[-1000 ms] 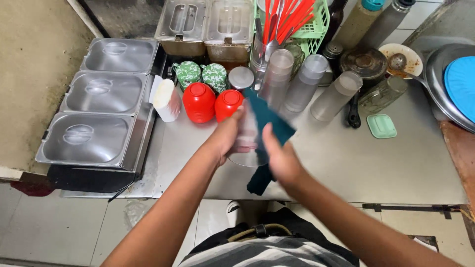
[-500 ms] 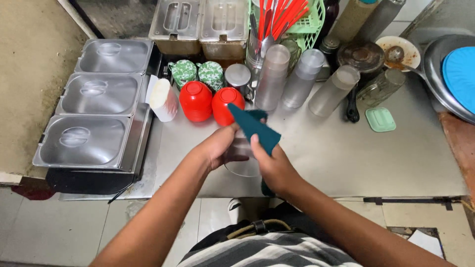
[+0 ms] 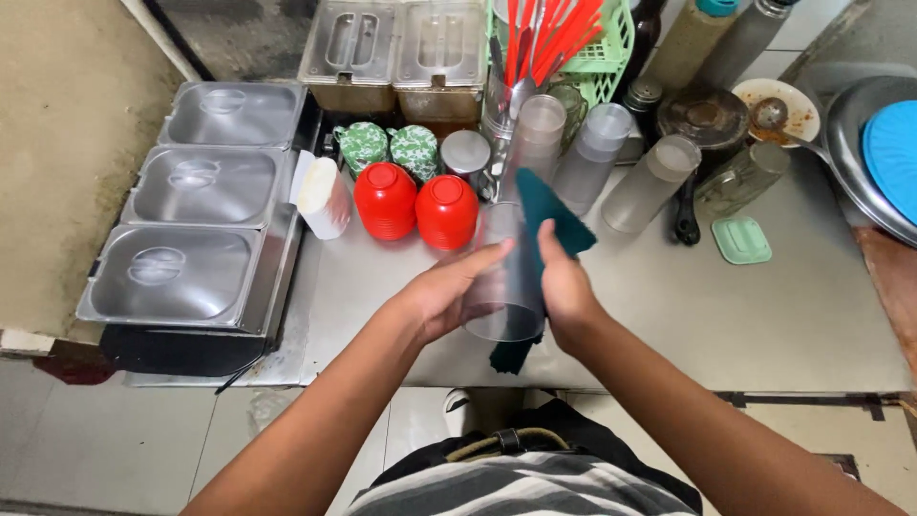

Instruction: Wiping and drying plastic cups with a cloth at a beverage preparation counter.

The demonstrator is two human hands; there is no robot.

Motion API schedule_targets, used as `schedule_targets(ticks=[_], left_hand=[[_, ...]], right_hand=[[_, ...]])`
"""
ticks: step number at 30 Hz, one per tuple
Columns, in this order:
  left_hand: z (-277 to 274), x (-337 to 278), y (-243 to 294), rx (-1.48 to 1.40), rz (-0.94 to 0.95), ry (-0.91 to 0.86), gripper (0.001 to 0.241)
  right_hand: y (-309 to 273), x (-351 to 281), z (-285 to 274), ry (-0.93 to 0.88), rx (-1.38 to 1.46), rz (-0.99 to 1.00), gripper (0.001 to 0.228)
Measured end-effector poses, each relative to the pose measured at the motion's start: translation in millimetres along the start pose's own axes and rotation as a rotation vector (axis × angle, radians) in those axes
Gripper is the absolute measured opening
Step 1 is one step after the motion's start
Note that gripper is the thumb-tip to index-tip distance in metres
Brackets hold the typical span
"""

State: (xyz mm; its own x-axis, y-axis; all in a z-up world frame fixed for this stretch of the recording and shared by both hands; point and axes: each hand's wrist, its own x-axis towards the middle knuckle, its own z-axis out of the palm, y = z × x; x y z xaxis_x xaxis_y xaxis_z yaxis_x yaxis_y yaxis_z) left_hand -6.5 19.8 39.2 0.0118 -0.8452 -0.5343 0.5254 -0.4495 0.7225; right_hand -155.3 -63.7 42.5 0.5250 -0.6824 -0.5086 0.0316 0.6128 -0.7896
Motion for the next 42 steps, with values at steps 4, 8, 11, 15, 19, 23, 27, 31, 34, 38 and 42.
schedule_targets(ticks=[4, 8, 11, 15, 19, 23, 27, 31, 34, 38, 42], left_hand=[[-16.4, 21.4, -13.2, 0.001, 0.144, 0.098, 0.066], [-12.3, 7.6, -2.6, -0.078, 0.110, 0.253, 0.078], [-2.9, -3.4, 4.2, 0.041, 0.017, 0.165, 0.082], [3.0, -8.1, 4.1, 0.152, -0.022, 0.165, 0.075], [-26.2, 15.2, -11.7, -0.036, 0.150, 0.168, 0.081], [-16.5, 4.1, -16.5, -0.047, 0.061, 0.190, 0.083], [5.7, -4.6, -16.7, -0.030, 0.007, 0.288, 0.079], [-13.3, 15.5, -31.4, -0.075, 0.047, 0.283, 0.079], [-11.8, 5.8, -27.6, -0.055, 0.118, 0.186, 0.068], [-13.7, 9.4, -16.1, -0.036, 0.077, 0.038, 0.055], [23.1, -3.9, 9.3, 0.109, -0.059, 0.327, 0.047]], right_hand=[[14.8, -12.0, 4.8, 0.002, -0.126, -0.071, 0.062], [32.4, -21.9, 7.0, -0.096, -0.406, -0.409, 0.060], [8.0, -12.2, 14.7, 0.005, -0.298, -0.255, 0.060], [19.3, 1.9, 3.9, 0.208, -0.356, -0.085, 0.071], [47.7, -18.3, 3.7, -0.027, -0.462, -0.216, 0.062], [16.2, -21.5, 22.9, 0.021, -0.357, -0.281, 0.062], [21.4, -17.2, 19.7, 0.105, -0.422, -0.300, 0.052], [29.3, -48.2, 13.7, -0.084, -0.516, -0.687, 0.052], [18.9, -29.7, 6.9, -0.037, -0.584, -0.582, 0.046], [16.9, -12.0, 5.8, 0.126, -0.130, -0.130, 0.048], [35.2, -55.1, 12.6, -0.048, -0.532, -0.956, 0.050]])
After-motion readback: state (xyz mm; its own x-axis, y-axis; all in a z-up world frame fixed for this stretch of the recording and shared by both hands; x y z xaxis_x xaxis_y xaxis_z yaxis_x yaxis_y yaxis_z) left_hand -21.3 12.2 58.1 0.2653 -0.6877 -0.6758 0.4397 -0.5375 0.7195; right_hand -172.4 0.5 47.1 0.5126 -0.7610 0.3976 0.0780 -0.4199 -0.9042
